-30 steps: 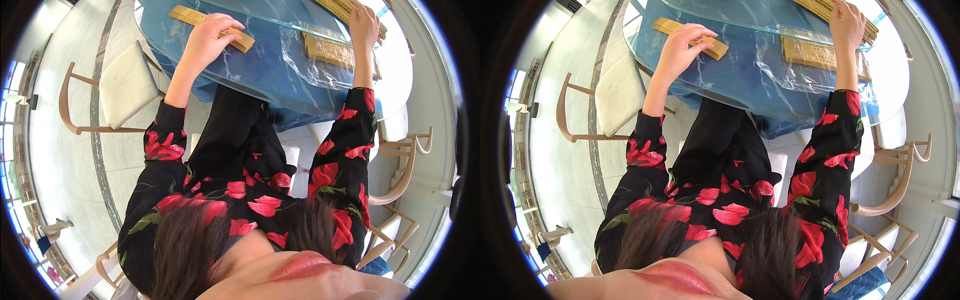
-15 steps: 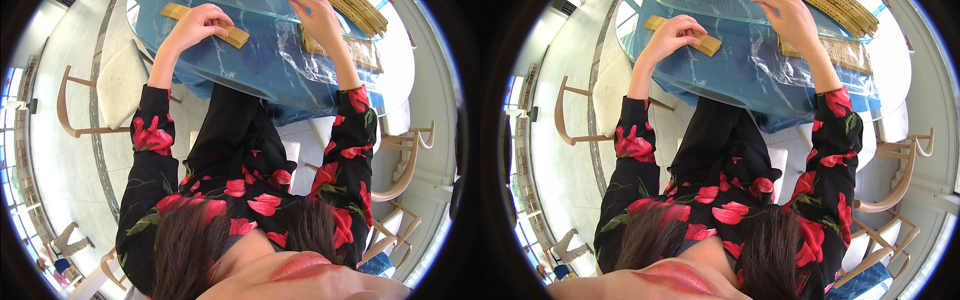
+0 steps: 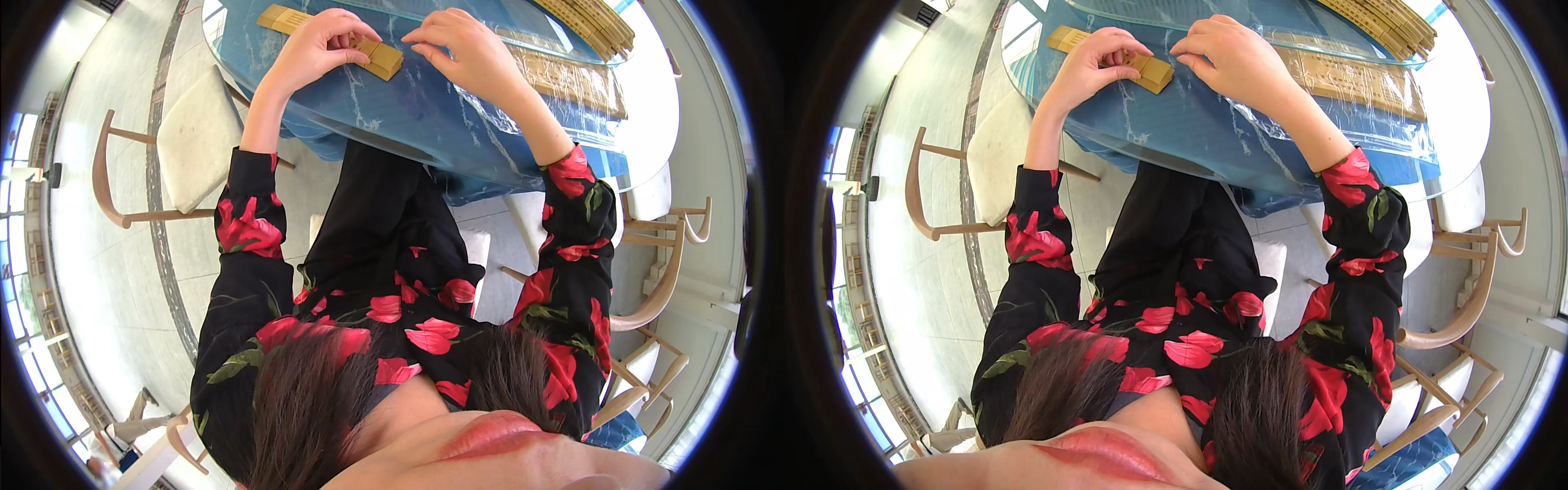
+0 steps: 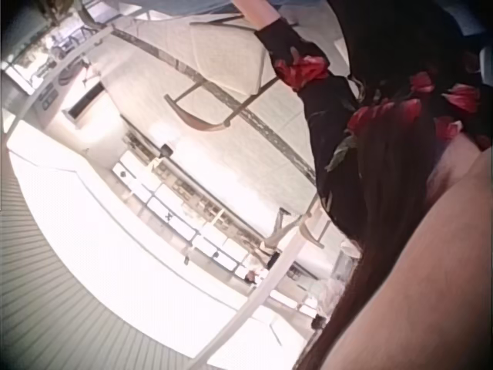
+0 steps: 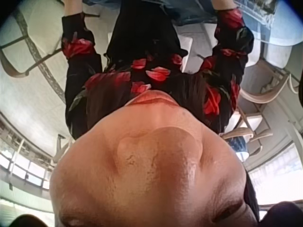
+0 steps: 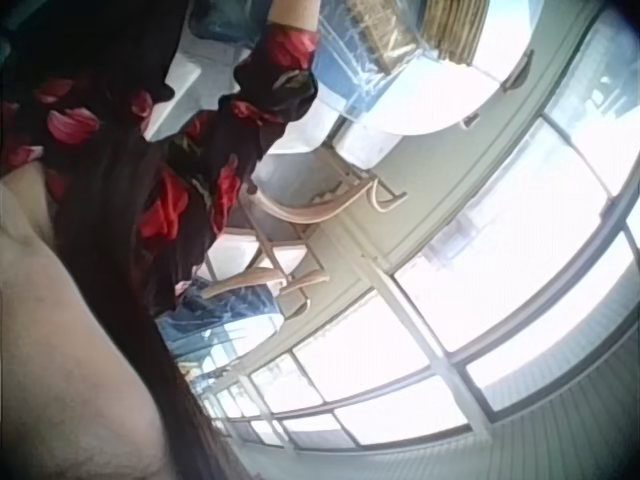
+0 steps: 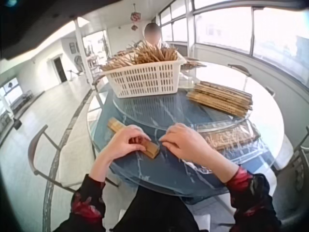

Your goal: The person sits at a table and repeatedly picks up thin bamboo strips and a wider bamboo ruler. They align the strips with the ruler and appear to be assembling or bundling them together. The person handles the strips one at a time, placing them into a white basket after each assembly.

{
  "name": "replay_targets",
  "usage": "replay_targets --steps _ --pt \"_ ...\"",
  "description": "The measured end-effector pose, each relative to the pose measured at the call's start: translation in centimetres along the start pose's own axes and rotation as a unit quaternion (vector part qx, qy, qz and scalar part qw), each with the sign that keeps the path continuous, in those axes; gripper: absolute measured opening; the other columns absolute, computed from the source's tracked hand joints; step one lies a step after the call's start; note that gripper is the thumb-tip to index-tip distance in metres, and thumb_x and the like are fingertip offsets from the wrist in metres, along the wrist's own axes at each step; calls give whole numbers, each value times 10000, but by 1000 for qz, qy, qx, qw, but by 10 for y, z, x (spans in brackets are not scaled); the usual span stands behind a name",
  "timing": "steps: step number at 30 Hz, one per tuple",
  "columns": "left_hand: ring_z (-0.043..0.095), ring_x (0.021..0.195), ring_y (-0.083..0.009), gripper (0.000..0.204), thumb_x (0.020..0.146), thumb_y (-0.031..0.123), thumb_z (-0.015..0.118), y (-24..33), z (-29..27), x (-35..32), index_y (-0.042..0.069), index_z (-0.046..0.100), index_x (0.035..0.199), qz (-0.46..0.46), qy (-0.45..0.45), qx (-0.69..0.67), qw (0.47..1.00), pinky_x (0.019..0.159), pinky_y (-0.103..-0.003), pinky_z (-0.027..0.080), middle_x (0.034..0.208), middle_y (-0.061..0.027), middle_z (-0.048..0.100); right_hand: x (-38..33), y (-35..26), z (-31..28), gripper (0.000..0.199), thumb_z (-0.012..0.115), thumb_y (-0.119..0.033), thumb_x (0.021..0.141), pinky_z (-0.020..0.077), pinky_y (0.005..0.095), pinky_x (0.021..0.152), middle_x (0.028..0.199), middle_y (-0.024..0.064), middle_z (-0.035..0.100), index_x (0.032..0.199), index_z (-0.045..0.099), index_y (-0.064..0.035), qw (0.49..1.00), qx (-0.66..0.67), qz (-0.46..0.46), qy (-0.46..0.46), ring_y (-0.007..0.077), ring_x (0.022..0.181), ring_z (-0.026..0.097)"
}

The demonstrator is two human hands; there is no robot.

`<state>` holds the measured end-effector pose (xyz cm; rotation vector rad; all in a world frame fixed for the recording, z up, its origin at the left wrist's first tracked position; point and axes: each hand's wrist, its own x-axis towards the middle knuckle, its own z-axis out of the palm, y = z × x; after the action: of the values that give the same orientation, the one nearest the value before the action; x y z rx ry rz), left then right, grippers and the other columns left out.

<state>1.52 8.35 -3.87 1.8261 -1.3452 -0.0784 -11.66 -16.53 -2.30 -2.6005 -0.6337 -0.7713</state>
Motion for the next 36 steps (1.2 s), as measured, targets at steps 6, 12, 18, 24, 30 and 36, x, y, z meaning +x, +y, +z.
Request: replay_targets --steps 6,12,18,24,30,36 --pt "463 780 -73 268 804 -43 789 2 2 -3 88 686 1014 2 21 -29 999 703 -230 404 1016 56 578 0 -4 1 186 670 -196 943 529 407 923 1016 43 699 1085 772 -133 1000 9 2 -23 285 1038 635" --pt "458 784 -71 292 800 -63 788 4 7 -5 91 639 998 12 21 -40 999 707 -226 407 1024 71 576 -1 -8 8 216 697 -200 949 515 401 927 1068 66 678 1148 759 -147 998 37 -20 -42 292 1053 624" --pt "529 859 -59 248 800 -62 776 11 8 -7 88 656 959 -15 32 -24 999 756 -221 445 1024 46 581 -4 -5 15 207 697 -188 914 529 396 917 1009 32 682 1110 764 -170 998 51 -26 -39 276 1040 624" --pt "648 949 -270 184 860 51 772 4 5 -1 38 643 990 142 169 164 961 850 -339 516 1024 -59 678 -2 1 18 220 696 -171 941 502 413 953 1049 73 686 1147 758 -125 997 68 -10 -37 299 1051 622" --pt "655 902 -317 236 938 159 731 18 15 -11 46 595 1095 8 216 129 968 791 -377 524 969 -106 678 3 5 -2 187 677 -168 947 529 386 853 947 63 677 1105 772 -137 997 63 50 21 270 942 643" --pt "662 1029 -308 334 888 194 754 32 18 -13 105 557 1142 5 168 194 966 866 -414 525 1056 -65 690 53 23 -29 207 654 -152 968 526 353 770 979 68 671 1147 753 -122 988 22 87 126 232 791 622"
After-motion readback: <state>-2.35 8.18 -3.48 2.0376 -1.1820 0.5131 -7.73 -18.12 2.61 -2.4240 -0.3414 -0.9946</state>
